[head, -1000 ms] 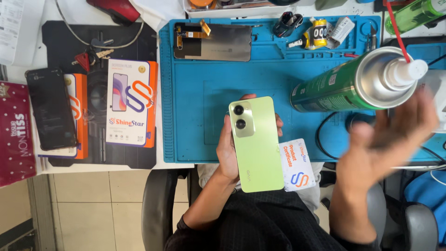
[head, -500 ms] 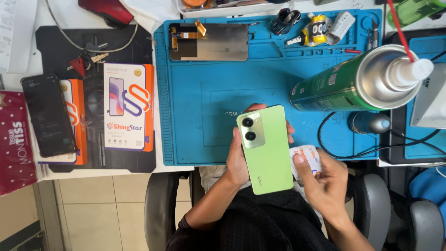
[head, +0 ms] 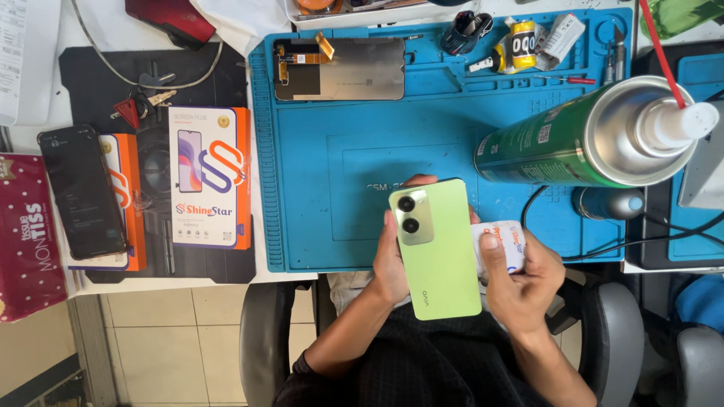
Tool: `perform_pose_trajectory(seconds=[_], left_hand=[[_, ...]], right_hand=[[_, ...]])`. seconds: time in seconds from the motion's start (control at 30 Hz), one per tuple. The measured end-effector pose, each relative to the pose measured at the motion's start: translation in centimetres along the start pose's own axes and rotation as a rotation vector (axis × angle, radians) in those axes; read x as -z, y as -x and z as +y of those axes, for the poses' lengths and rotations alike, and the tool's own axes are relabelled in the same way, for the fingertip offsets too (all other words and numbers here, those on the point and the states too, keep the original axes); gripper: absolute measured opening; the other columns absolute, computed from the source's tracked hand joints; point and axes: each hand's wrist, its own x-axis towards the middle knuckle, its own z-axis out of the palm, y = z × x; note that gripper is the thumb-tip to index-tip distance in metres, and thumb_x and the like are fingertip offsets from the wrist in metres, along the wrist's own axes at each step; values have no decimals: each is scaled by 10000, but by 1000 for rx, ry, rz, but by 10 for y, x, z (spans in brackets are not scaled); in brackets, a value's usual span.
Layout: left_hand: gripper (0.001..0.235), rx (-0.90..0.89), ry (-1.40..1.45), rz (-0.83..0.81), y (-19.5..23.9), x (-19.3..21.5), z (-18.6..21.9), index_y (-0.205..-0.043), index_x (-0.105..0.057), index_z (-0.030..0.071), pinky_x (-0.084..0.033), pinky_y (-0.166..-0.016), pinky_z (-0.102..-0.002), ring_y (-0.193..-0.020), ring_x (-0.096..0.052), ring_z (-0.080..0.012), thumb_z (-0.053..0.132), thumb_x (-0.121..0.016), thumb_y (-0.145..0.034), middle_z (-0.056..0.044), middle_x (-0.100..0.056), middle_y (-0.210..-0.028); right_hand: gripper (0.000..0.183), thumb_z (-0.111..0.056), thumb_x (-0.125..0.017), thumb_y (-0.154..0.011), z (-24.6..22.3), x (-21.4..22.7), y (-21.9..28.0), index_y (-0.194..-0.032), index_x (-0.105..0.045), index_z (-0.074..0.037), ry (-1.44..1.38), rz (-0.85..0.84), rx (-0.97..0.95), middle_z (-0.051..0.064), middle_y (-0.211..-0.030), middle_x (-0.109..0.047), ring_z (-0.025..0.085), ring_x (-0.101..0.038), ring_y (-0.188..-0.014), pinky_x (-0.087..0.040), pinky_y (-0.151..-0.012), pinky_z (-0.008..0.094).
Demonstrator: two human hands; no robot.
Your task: The person cleans the edges of a green smartphone with a card and compressed air, then uses a screwdriver to remove screws from the internal frame of a disassembled phone. The person handles the phone, card, spray can, and screwdriver throughout the sequence.
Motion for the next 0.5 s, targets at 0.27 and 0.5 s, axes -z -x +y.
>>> perform_pose_trajectory(seconds=[0.27, 0.5], left_hand=[[631, 6, -15, -22, 1, 5, 1, -1581, -317, 140, -540, -1045, -449, -1255, -610, -299, 575, -305, -1125, -202, -584, -1368], [644, 26, -45, -35, 7, 15, -3, -1592, -323, 87, -533, -1088, -410, -1290, -615, -248, 553, -306, -1148, -147, -578, -1368]], right_hand=[[239, -167, -667, -1050, -2, -8, -11, -911, -672, 27, 50, 9, 78, -21, -698, -590, 20, -470, -645, -360, -575, 214], [220, -155, -682, -1038, -7, -7, -17, -927, -687, 35, 107, 39, 120, -10, -667, -561, 29, -441, -588, -327, -533, 225]])
